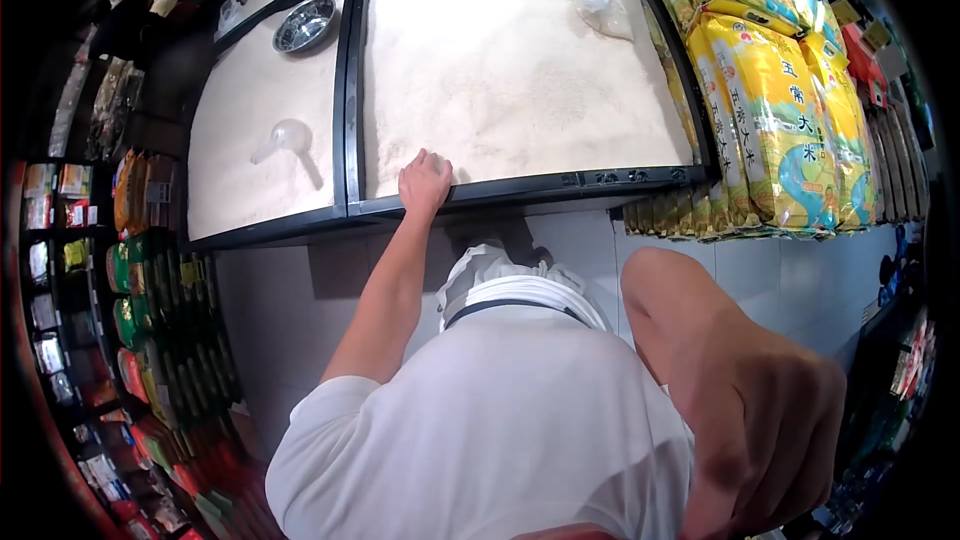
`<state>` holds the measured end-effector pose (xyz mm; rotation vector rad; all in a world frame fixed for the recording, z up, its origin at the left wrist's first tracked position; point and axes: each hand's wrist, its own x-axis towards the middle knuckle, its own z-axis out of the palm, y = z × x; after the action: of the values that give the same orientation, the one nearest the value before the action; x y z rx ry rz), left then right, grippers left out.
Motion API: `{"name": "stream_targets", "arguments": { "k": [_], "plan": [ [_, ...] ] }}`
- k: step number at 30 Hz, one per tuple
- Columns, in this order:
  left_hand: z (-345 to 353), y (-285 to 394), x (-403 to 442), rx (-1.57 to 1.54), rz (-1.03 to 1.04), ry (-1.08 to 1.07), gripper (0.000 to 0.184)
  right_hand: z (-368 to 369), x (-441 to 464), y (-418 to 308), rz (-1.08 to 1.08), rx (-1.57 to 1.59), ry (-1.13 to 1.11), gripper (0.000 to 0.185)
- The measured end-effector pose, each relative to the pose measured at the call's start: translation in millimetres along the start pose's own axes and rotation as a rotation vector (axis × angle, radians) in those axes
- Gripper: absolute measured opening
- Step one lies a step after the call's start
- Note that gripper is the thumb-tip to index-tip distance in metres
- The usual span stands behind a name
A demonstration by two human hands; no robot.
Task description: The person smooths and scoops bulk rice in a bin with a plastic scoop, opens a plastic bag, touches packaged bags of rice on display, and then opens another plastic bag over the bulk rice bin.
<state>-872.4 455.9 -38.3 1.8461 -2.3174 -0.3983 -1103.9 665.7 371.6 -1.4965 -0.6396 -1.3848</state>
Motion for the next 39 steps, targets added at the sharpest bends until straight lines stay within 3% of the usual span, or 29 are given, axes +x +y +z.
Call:
{"name": "stream_targets", "arguments": {
  "k": [7, 25, 28, 31, 33, 34, 36, 39],
  "plan": [
    [3, 2, 0, 0.024, 0.001, 0.031, 0.049, 2, -6, -11, 0.057, -0.061, 0.004, 0.039],
    [0, 3, -3, 0.022, 0.038, 0.063, 0.043, 5, -8, -10, -0.037, -0.051, -0.023, 0.042],
    [3, 0, -4, 0.009, 0.057, 0.093, 0.043, 6, -27, -15, -0.045, -0.119, 0.105, 0.032],
    [4, 1, -3, -0.019, 0.049, 0.105, 0.043, -11, -57, 2, -0.153, -0.369, 0.422, 0.015],
    [0, 3, -5, -0.025, 0.030, 0.095, 0.042, -34, -82, 26, -0.039, -0.952, 0.792, 0.005],
    [2, 2, -4, -0.033, 0.033, 0.098, 0.041, -61, -112, 31, 0.095, -1.058, 0.829, 0.013],
    [6, -1, -3, -0.046, 0.037, 0.104, 0.040, -91, -161, 48, 0.479, -0.985, 1.280, 0.024],
    [-6, 7, -6, -0.030, 0.014, 0.081, 0.037, -146, -272, 76, 0.615, -1.296, 1.265, 0.027]
  ]
}}
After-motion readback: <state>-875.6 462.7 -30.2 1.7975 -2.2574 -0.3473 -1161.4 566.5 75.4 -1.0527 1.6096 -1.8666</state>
